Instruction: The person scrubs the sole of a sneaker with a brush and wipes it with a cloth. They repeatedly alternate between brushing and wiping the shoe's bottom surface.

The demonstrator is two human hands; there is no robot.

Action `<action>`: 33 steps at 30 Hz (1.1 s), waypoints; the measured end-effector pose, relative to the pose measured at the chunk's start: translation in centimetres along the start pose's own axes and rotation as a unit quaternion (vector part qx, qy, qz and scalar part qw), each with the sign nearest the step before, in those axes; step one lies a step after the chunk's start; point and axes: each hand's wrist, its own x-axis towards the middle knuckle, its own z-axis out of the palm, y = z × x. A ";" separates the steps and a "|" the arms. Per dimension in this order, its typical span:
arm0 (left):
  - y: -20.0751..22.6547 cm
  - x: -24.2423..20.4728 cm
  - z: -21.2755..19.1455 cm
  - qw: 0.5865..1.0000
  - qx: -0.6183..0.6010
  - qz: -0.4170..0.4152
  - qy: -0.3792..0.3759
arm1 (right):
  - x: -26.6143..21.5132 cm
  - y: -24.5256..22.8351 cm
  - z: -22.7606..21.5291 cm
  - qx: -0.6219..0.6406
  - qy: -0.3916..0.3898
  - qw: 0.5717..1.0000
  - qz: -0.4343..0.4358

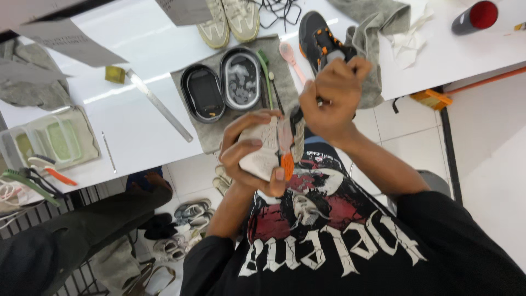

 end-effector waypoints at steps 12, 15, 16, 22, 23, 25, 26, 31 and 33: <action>-0.7 0.1 1.4 0.999 0.016 0.029 0.016 | 0.1 -1.0 -0.5 0.033 -0.015 0.990 0.139; -0.9 -0.2 1.1 0.999 0.012 0.046 0.008 | -1.1 0.3 -0.4 0.031 0.002 0.989 0.145; -0.9 0.0 1.2 0.999 0.005 0.040 0.000 | -0.6 -0.7 -0.8 0.019 0.000 0.990 0.137; -1.1 -0.2 1.7 0.999 -0.026 0.024 0.010 | -0.6 -0.6 -1.8 -0.004 0.011 0.993 0.118; -1.3 0.1 1.6 0.999 -0.049 0.019 0.002 | 0.0 -1.4 -2.2 -0.033 -0.001 0.993 0.111; -2.0 0.5 2.6 0.999 -0.039 0.028 0.001 | 0.0 1.7 -1.9 -0.032 0.017 0.996 0.087; -1.2 0.0 2.7 1.000 -0.016 0.015 -0.001 | -1.1 2.3 -1.9 -0.025 0.021 0.996 0.083; -2.6 0.4 3.6 0.998 -0.056 0.027 -0.006 | 0.3 1.3 -2.6 -0.012 0.026 0.996 0.082; -1.7 -0.6 3.1 0.999 -0.033 0.006 -0.012 | -1.1 1.0 -2.8 0.015 0.028 0.994 0.102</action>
